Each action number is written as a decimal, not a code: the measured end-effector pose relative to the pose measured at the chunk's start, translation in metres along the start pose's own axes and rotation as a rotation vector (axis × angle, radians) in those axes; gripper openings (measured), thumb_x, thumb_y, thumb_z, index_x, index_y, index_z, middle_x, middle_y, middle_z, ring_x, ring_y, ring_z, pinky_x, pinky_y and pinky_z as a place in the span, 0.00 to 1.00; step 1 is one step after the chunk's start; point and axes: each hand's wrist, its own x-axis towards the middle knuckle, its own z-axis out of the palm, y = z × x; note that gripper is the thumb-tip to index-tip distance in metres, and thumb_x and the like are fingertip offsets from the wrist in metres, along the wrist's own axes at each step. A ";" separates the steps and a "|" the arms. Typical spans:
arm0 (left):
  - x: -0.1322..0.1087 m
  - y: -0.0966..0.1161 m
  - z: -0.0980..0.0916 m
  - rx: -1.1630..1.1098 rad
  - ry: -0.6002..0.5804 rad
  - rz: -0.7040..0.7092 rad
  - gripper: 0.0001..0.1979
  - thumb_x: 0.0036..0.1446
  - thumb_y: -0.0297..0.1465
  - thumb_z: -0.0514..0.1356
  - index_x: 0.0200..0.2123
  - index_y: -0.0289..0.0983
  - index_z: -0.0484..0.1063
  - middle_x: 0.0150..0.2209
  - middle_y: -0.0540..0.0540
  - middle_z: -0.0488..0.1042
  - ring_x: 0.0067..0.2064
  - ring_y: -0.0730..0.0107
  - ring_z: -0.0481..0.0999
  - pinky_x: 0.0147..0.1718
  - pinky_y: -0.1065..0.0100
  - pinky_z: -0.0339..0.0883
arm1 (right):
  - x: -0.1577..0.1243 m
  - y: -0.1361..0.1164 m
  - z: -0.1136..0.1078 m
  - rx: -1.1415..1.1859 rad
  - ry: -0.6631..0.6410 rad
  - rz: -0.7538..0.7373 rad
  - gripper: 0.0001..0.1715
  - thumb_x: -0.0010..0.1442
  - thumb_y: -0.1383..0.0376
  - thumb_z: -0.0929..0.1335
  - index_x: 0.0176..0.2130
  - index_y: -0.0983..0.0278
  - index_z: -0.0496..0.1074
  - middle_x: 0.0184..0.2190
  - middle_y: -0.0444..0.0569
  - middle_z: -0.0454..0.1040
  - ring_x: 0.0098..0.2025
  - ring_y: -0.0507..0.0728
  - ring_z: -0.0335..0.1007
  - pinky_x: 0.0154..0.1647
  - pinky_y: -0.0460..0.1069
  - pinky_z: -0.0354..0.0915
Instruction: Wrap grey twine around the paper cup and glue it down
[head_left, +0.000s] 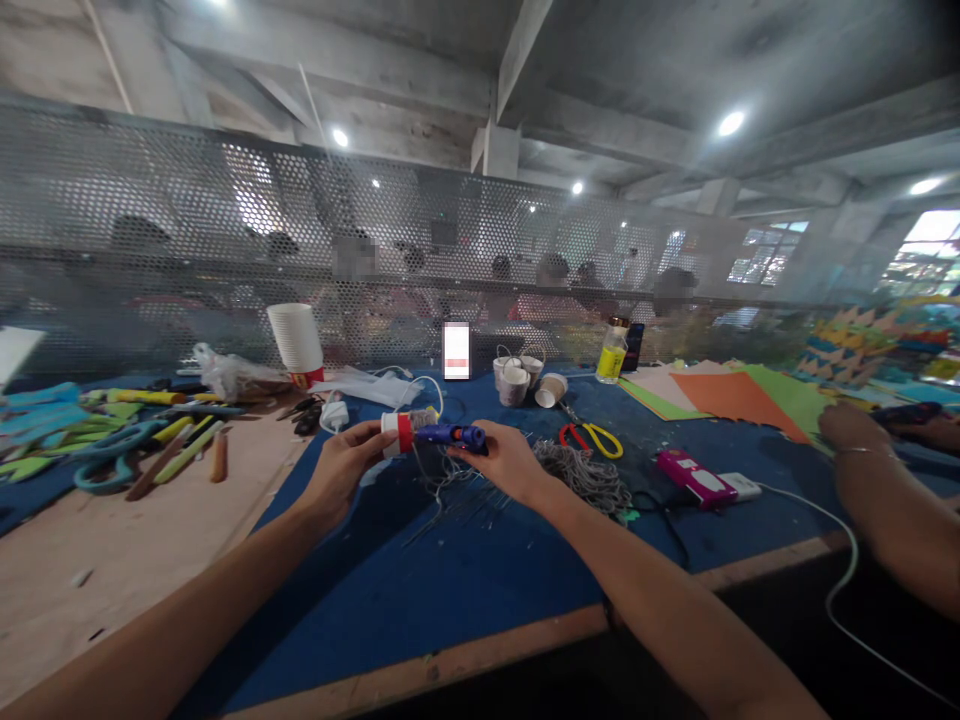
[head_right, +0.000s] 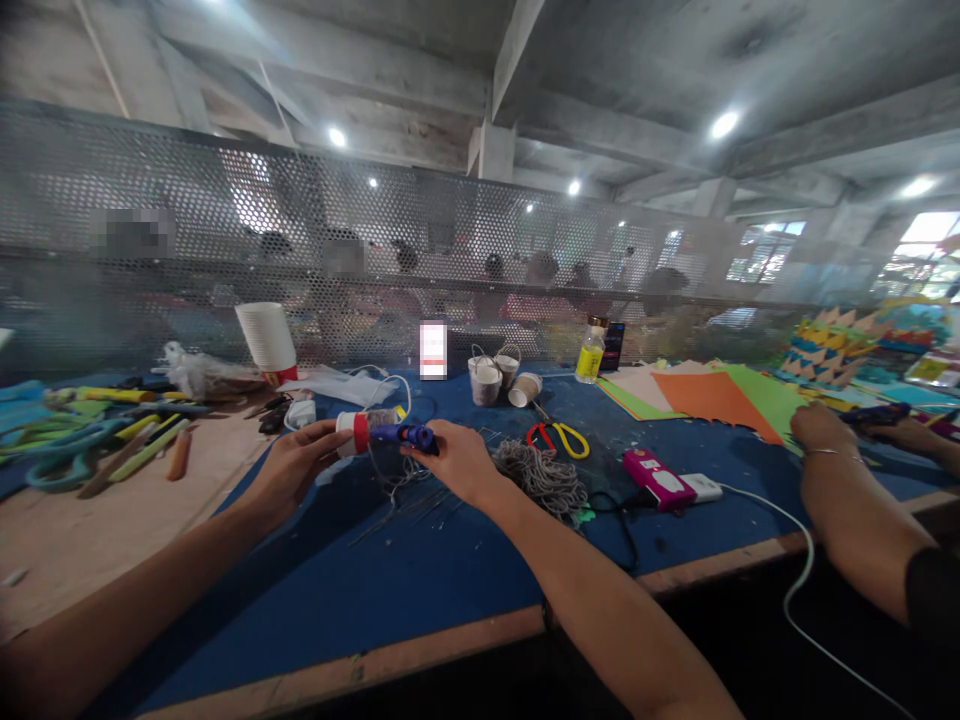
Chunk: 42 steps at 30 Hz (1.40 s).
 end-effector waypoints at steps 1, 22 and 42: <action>0.000 0.000 0.000 0.001 0.001 0.000 0.12 0.44 0.36 0.77 0.34 0.40 0.85 0.36 0.46 0.85 0.38 0.62 0.81 0.42 0.67 0.76 | 0.000 0.000 0.000 -0.004 0.000 -0.004 0.21 0.63 0.48 0.74 0.32 0.62 0.73 0.30 0.44 0.75 0.30 0.54 0.65 0.31 0.46 0.51; -0.001 0.003 0.002 0.015 0.037 0.019 0.11 0.43 0.36 0.76 0.32 0.40 0.86 0.35 0.45 0.85 0.36 0.60 0.80 0.38 0.65 0.76 | -0.002 0.001 0.000 0.003 -0.021 -0.013 0.23 0.63 0.48 0.73 0.29 0.62 0.68 0.27 0.42 0.71 0.28 0.52 0.61 0.29 0.46 0.49; -0.002 0.005 0.003 0.025 0.045 0.026 0.11 0.42 0.35 0.76 0.32 0.41 0.85 0.35 0.46 0.84 0.36 0.61 0.80 0.39 0.66 0.75 | -0.001 0.000 -0.001 -0.037 -0.050 -0.038 0.23 0.65 0.48 0.72 0.30 0.61 0.69 0.27 0.43 0.71 0.29 0.53 0.64 0.30 0.46 0.50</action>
